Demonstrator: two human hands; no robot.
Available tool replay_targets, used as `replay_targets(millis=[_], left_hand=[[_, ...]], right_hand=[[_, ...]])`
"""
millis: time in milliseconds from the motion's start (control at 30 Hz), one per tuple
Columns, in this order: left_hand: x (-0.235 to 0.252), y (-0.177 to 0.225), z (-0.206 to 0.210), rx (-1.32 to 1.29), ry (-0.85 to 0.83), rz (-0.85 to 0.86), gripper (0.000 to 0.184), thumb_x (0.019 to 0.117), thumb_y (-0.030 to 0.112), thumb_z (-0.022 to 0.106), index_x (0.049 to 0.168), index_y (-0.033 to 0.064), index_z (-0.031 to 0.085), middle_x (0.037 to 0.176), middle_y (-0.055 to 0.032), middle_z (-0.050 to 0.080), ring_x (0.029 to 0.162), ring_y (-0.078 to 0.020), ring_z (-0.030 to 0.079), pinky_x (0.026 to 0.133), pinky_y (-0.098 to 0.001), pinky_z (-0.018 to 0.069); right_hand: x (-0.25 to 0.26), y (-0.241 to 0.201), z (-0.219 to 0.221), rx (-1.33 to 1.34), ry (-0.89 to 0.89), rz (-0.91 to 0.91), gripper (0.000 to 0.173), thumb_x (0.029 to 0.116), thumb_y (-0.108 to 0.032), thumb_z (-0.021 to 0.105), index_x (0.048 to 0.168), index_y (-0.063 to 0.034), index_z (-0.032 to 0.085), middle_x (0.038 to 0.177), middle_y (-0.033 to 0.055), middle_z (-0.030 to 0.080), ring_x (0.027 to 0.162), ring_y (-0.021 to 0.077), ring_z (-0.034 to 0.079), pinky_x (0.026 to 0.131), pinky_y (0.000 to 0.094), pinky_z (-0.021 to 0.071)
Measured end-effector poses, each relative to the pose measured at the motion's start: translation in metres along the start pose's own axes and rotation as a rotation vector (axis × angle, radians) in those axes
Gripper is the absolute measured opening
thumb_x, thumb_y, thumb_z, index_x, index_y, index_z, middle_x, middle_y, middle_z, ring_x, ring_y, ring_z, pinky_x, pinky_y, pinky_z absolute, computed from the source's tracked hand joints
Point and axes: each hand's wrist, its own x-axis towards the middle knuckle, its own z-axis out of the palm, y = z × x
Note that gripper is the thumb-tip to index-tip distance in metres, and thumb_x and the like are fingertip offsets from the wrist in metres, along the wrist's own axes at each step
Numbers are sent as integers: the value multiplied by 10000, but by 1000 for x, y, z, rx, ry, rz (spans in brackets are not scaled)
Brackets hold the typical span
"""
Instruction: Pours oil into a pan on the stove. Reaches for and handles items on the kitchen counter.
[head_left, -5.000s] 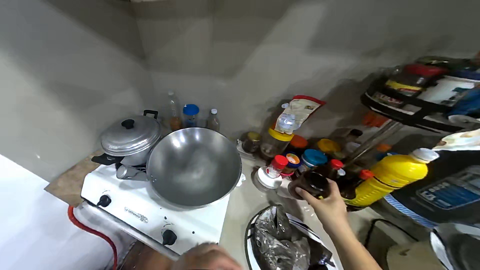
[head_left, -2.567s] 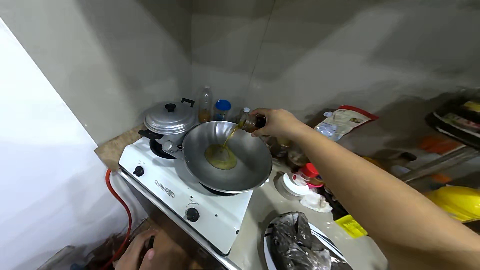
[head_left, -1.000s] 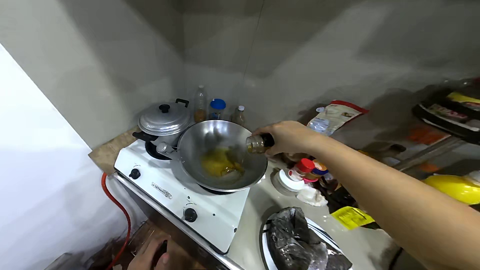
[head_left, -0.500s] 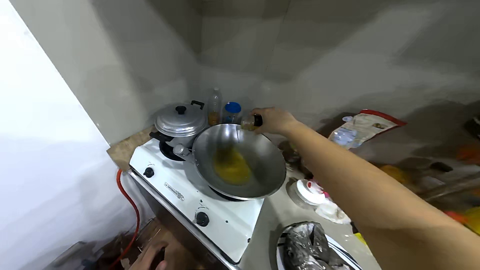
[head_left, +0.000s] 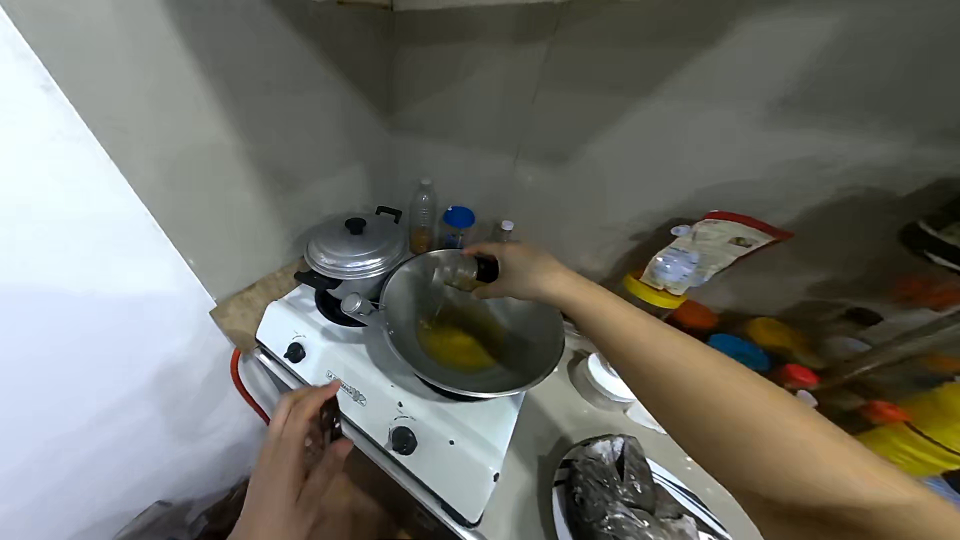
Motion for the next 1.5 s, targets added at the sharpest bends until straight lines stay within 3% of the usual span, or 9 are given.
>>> replay_targets(millis=[200,333,433,700,900,1033,1200,1300,1500], left_hand=[[125,64,20,11,-15,208,562,948,494,670,1379,138,605,1268,-113,608,1021,-186,657,799,-382,603],[211,105,60,115,-170,327,564,944,504,687,1396,176,603,1197,-141,620,986,-255,661,817,-447,589],[241,130,87,189,-286,367,556,938,527,684,1341,145,642,1132,-154,654,1000,-298,671,867,-502,572],[247,186,118,367,-538,368,537,940,618,615,1093,116,727,1010,-106,700,990,-279,681,861,-512,553],[239,230,143,457,-634,286,599,917,697,580,949,113,712,860,-88,679,866,-274,680,750,-526,549],[232,248,159,389,-656,377,560,927,657,603,976,113,729,898,-90,693,908,-273,680,794,-523,547],[232,257,169,341,-591,438,507,949,585,616,1051,101,726,958,-111,703,956,-286,689,823,-520,552],[242,249,154,287,-469,406,506,965,556,612,1119,85,713,991,-137,693,951,-299,689,827,-526,564],[253,212,88,263,-211,341,507,966,574,597,1137,114,720,887,-87,691,779,-237,659,731,-481,550]], right_hand=[[-55,11,10,477,117,147,795,764,-415,897,1436,-136,577,1197,107,709,1053,240,696,952,528,561],[-77,-3,18,838,279,166,661,783,-261,891,1353,-82,607,1156,98,714,1024,192,704,924,425,592],[-93,-11,17,914,398,109,655,764,-225,894,1333,-82,603,1129,73,715,1007,159,696,902,369,592],[-141,1,17,882,516,108,633,733,-247,917,1282,-107,634,1101,31,737,1022,121,706,933,334,594],[-179,19,21,836,602,193,699,707,-380,920,1286,-124,624,1114,24,715,1032,124,687,936,351,582],[-207,31,12,950,574,170,603,738,-258,910,1257,-117,637,1089,36,729,1000,141,705,901,333,599],[-216,44,1,828,566,223,650,721,-348,915,1266,-140,629,1077,16,728,986,120,702,890,344,598],[-206,46,-6,672,480,244,721,701,-386,936,1316,-182,621,1110,18,721,977,142,705,878,414,608],[-160,47,-13,92,252,93,715,727,-412,915,1369,-257,642,1259,31,685,1177,244,639,990,562,525]])
